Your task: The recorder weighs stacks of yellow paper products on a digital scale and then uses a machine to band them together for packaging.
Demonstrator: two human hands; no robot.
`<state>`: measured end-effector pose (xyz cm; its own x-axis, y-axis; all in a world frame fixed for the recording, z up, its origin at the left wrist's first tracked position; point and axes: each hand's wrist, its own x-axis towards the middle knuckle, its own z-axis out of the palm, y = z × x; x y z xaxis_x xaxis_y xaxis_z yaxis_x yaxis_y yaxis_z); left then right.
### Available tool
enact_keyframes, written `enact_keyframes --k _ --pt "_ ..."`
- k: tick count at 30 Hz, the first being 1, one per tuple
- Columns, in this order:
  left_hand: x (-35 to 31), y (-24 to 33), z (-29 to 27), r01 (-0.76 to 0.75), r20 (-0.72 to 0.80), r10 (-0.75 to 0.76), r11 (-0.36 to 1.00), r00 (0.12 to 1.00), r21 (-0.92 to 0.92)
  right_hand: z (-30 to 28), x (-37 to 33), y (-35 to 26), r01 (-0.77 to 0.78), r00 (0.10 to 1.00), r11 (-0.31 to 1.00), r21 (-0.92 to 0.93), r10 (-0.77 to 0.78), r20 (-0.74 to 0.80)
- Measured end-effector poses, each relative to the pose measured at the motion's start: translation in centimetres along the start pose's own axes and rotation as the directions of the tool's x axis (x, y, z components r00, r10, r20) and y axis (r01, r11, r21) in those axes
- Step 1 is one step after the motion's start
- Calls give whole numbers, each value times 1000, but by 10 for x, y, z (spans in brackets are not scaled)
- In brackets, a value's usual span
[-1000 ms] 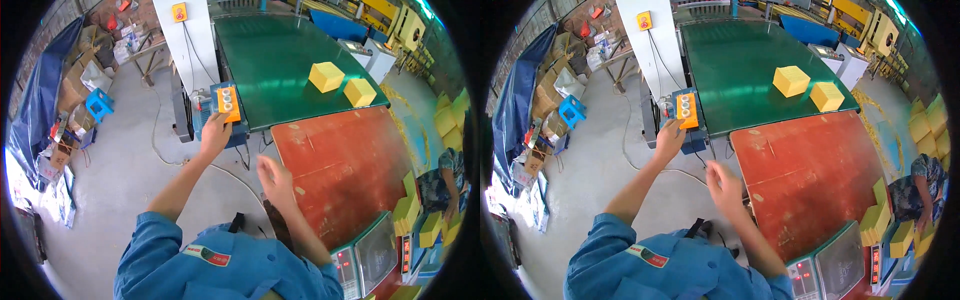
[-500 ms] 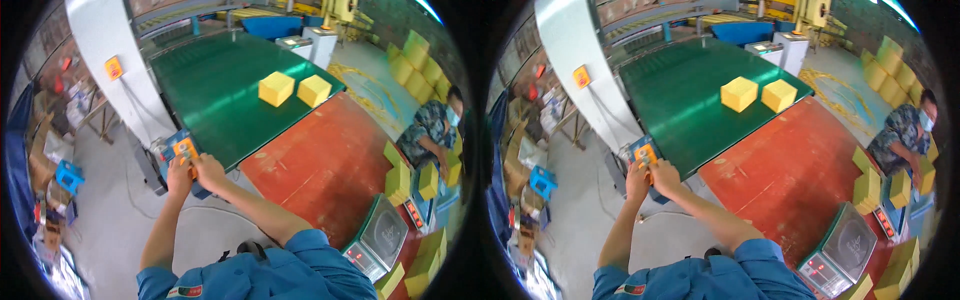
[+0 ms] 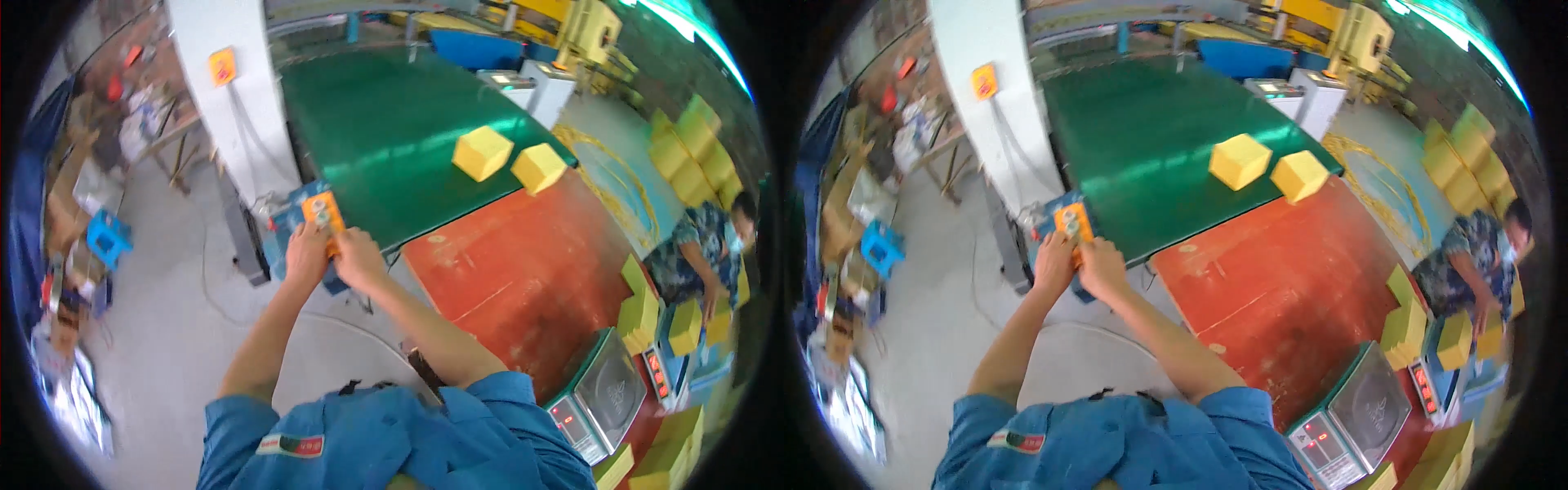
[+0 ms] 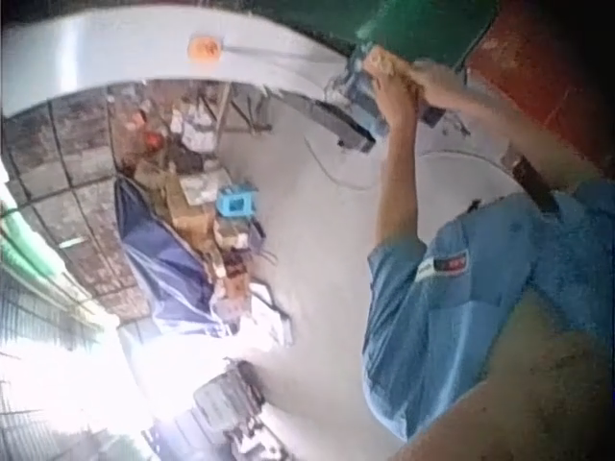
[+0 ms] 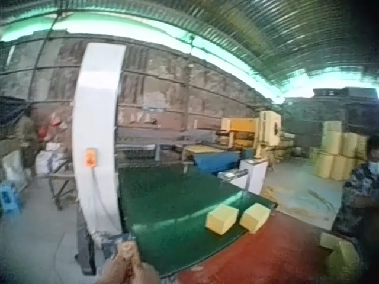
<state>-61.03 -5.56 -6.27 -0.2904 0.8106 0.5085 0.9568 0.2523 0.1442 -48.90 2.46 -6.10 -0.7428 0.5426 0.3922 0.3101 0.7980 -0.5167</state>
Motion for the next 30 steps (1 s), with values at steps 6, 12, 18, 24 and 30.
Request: enact_keyframes --k 6,12,18,24,30 --pt "3 0 7 -4 6 4 999 1000 -43 16 -72 -10 9 1000 966 259 -9 -2" --pt "-3 5 -2 42 31 -40 997 999 -57 23 -101 -16 18 1000 952 306 -16 -9" --pt "2 4 5 33 87 -32 999 996 -11 13 -70 -8 25 991 973 228 6 -133" --pt "-3 -3 5 36 117 -32 999 993 -34 10 -24 -6 17 986 997 81 -3 -169" --pt "3 9 -2 131 230 -123 991 965 -18 17 -11 8 -58 994 998 -21 55 -97"
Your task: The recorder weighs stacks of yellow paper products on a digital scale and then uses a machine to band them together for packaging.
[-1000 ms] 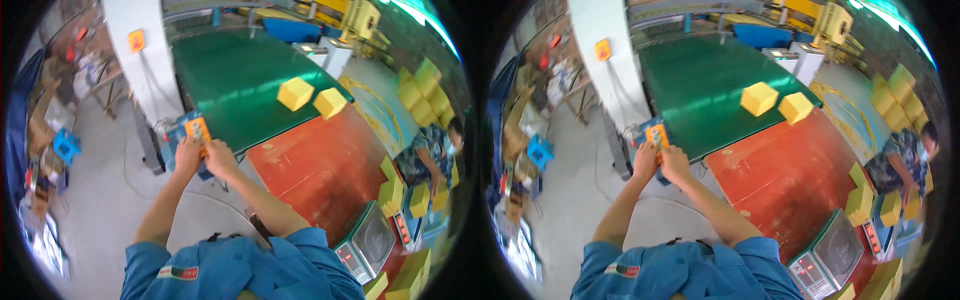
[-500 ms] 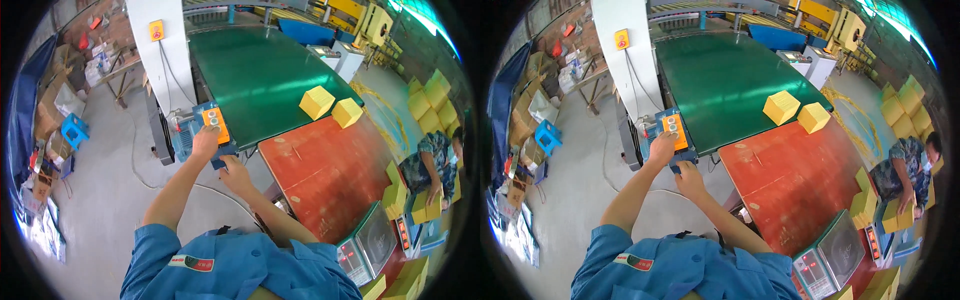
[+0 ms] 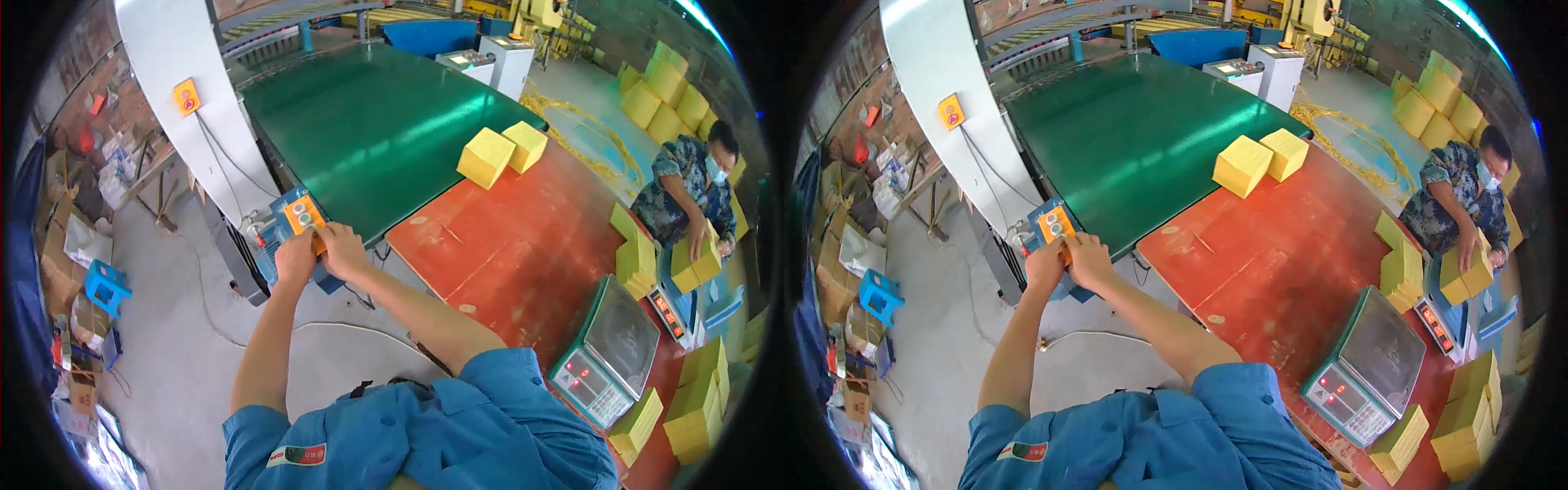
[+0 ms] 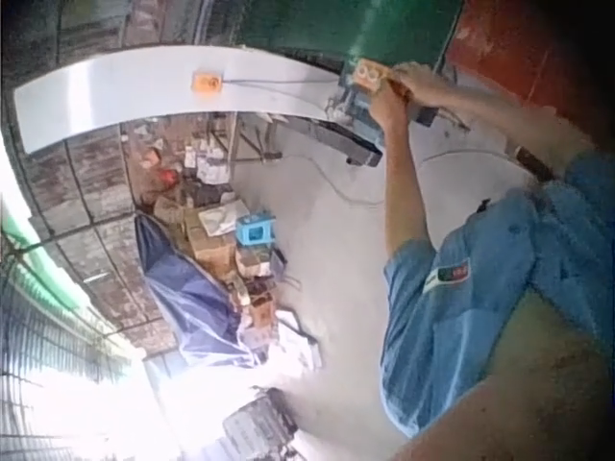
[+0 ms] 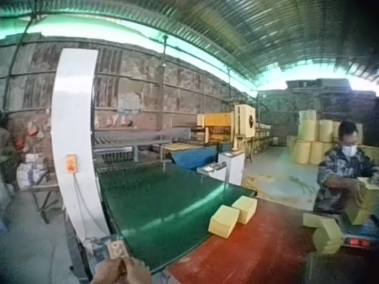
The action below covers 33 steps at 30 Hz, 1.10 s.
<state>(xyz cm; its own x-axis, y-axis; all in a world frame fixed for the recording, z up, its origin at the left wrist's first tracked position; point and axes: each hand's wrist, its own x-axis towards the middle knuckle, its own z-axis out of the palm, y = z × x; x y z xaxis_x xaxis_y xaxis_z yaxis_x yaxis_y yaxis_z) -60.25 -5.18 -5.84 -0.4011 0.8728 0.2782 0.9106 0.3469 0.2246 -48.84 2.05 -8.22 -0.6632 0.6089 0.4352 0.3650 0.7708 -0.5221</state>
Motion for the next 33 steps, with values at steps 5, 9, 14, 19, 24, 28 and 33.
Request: enact_keyframes --k 5,9,14,19,24,28,33 --pt "-1 -21 11 7 -10 -6 1000 1000 9 8 8 -8 -55 997 995 78 51 60" --pt "4 -17 9 -2 33 1 1000 999 27 8 20 -3 -53 997 996 68 49 51" --pt "4 -22 10 46 47 -49 997 998 55 12 37 -11 -69 994 995 -65 74 79" --pt "-1 -21 17 -28 -72 29 1000 997 13 13 28 -7 -2 1000 997 -77 4 24" --pt "-2 -22 16 -31 -47 31 1000 998 8 12 24 -8 15 1000 995 -96 -14 15" --pt "-2 -25 15 -44 -69 43 999 997 1 11 26 -12 17 998 997 -80 -11 67" --pt "3 -12 12 -42 -95 40 999 995 -12 7 31 -3 32 998 995 -92 -27 54"
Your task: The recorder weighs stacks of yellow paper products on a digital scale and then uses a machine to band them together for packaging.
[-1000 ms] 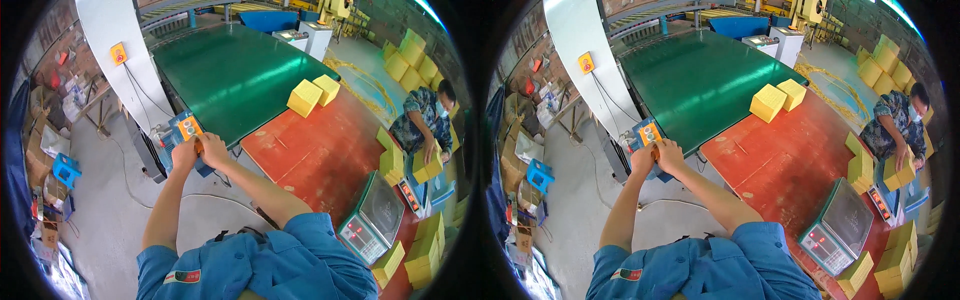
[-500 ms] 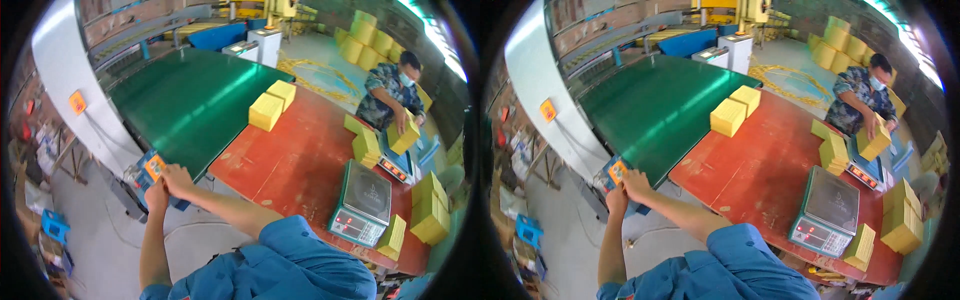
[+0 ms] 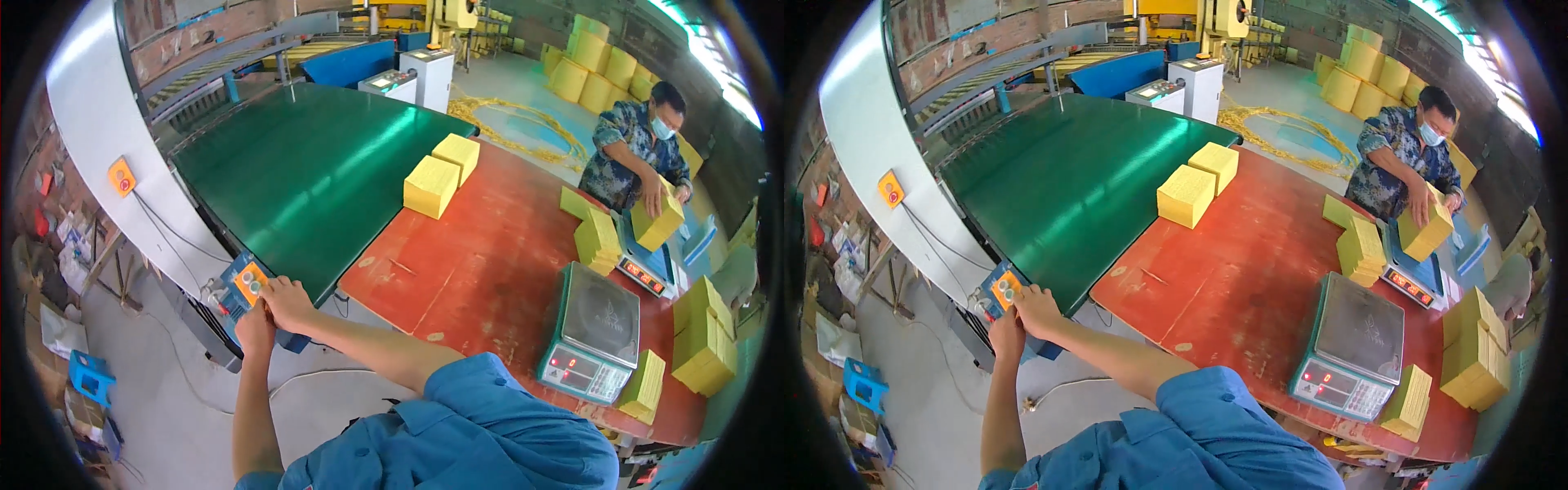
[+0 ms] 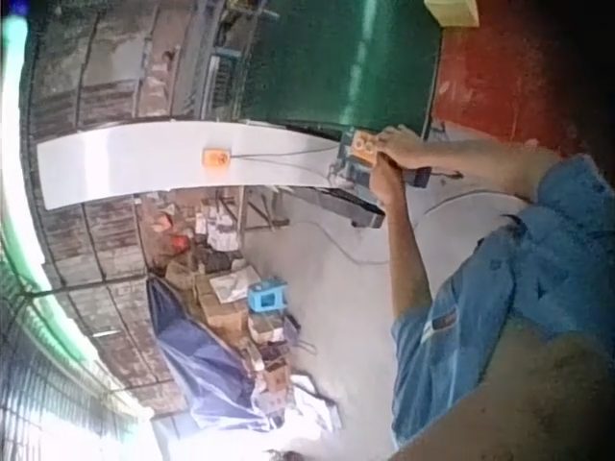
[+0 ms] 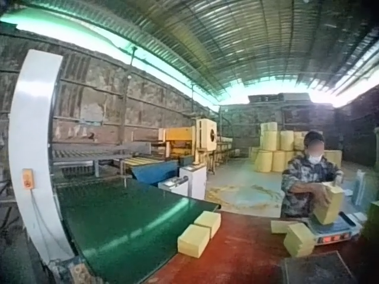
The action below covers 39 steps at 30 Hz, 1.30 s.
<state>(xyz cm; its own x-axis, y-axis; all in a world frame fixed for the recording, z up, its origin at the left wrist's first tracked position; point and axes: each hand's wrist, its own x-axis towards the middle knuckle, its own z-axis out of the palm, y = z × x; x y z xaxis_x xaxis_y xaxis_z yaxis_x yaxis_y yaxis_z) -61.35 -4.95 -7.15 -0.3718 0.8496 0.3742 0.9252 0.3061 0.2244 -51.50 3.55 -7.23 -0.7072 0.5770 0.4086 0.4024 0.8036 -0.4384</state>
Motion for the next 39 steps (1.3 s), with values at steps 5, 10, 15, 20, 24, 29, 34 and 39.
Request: enact_keyframes --k 5,10,15,20,24,29,34,39 --pt "-5 -1 -2 -8 -44 6 999 999 -37 0 1 -3 5 999 1000 -5 -5 45" --pt "-4 -3 0 59 40 -61 996 997 64 4 0 -3 3 999 1000 21 -4 37" --pt "-4 -1 1 31 27 -33 998 999 58 -5 -4 -1 -2 999 998 57 -1 50" --pt "-4 2 -6 -5 31 3 998 1000 67 -17 -30 1 -92 996 985 145 91 9" --pt "19 9 -13 -5 110 -13 988 994 157 -45 -81 30 -45 996 906 420 71 -47" --pt "81 147 5 -246 -218 238 969 947 -14 -98 -180 67 -258 963 759 597 255 92" --pt "158 301 88 -528 -201 491 742 847 -413 -146 -229 100 -413 880 551 725 447 162" --pt "244 376 173 -512 -184 477 803 859 -305 -203 -244 146 -460 703 274 845 694 158"
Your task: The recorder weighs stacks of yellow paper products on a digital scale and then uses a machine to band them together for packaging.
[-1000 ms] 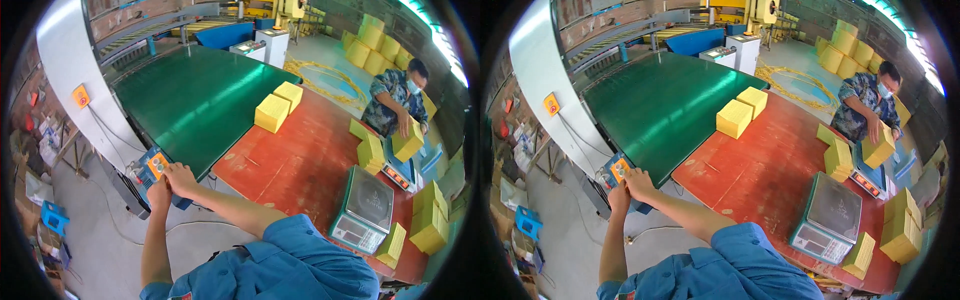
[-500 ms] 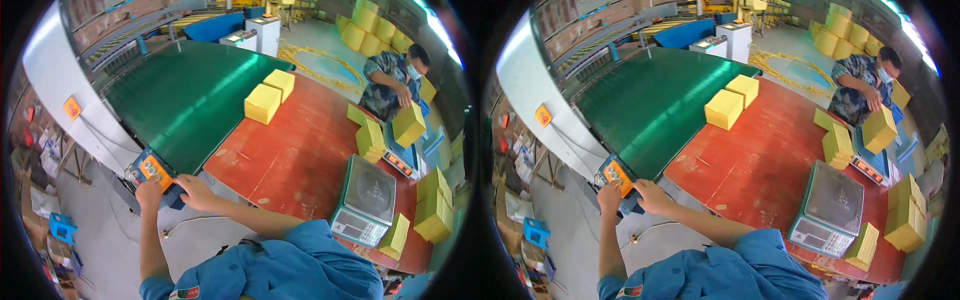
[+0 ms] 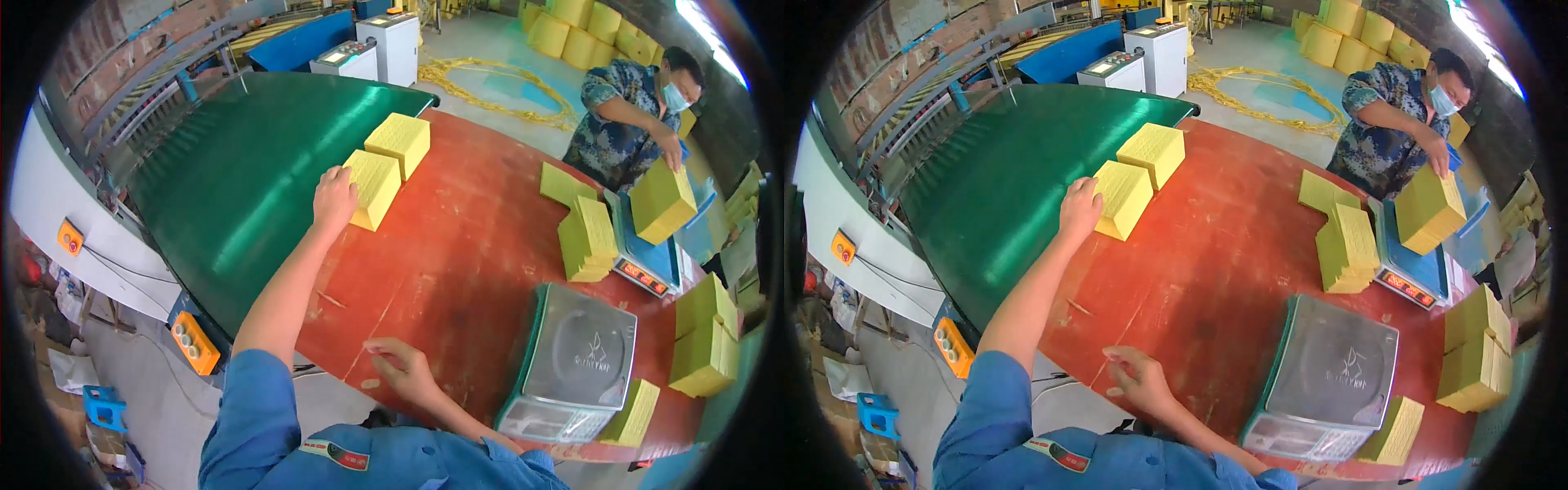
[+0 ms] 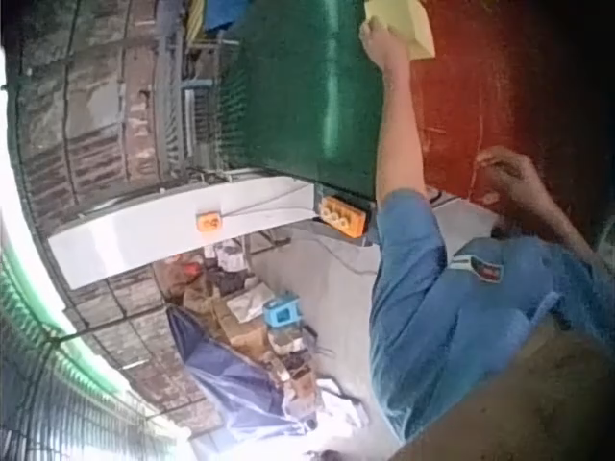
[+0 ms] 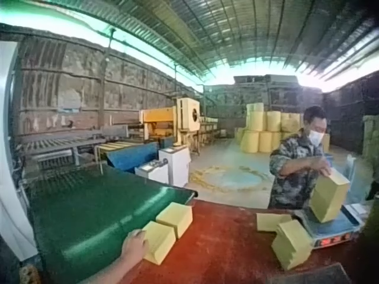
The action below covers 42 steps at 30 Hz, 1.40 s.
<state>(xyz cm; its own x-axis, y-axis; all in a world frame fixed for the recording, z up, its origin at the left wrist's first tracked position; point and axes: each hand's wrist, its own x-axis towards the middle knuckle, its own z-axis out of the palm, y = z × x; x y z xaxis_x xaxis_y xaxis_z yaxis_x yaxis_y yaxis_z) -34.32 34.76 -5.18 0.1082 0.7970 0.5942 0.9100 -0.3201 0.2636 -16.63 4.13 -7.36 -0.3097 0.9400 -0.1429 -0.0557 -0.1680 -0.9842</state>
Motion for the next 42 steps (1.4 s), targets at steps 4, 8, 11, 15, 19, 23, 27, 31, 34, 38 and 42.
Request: enact_keyframes --k 4,8,11,15,19,23,27,31,34,38,42 --pt "51 -11 45 168 189 -195 975 963 147 -28 16 17 62 992 998 14 -61 -109" --pt "56 -8 73 358 329 -416 907 848 224 -36 27 35 57 991 989 134 -40 -128" --pt "55 -2 73 322 341 -397 912 852 255 -36 32 31 66 988 977 201 -36 -149" --pt "25 21 55 260 416 -318 947 852 190 -38 31 24 68 984 987 148 -42 -171" --pt "-37 51 31 90 438 -99 995 893 40 -48 18 7 72 964 994 76 -50 -261" --pt "-102 112 -16 -32 486 76 995 871 -100 -45 -40 21 -61 957 992 114 91 -277" --pt "-169 139 -66 -112 480 232 958 846 -265 -26 -117 54 -302 944 896 326 329 -30" --pt "-221 170 -117 -216 516 419 887 747 -407 -2 -174 104 -368 884 711 599 468 -12" --pt "-253 185 -139 -272 516 514 838 686 -473 22 -182 110 -142 855 456 879 504 -123" --pt "-275 184 -157 -185 524 469 844 711 -504 34 -193 85 90 943 488 868 239 -232" --pt "-276 119 -118 819 871 227 302 436 -488 20 -227 2 -60 962 803 593 206 -182"
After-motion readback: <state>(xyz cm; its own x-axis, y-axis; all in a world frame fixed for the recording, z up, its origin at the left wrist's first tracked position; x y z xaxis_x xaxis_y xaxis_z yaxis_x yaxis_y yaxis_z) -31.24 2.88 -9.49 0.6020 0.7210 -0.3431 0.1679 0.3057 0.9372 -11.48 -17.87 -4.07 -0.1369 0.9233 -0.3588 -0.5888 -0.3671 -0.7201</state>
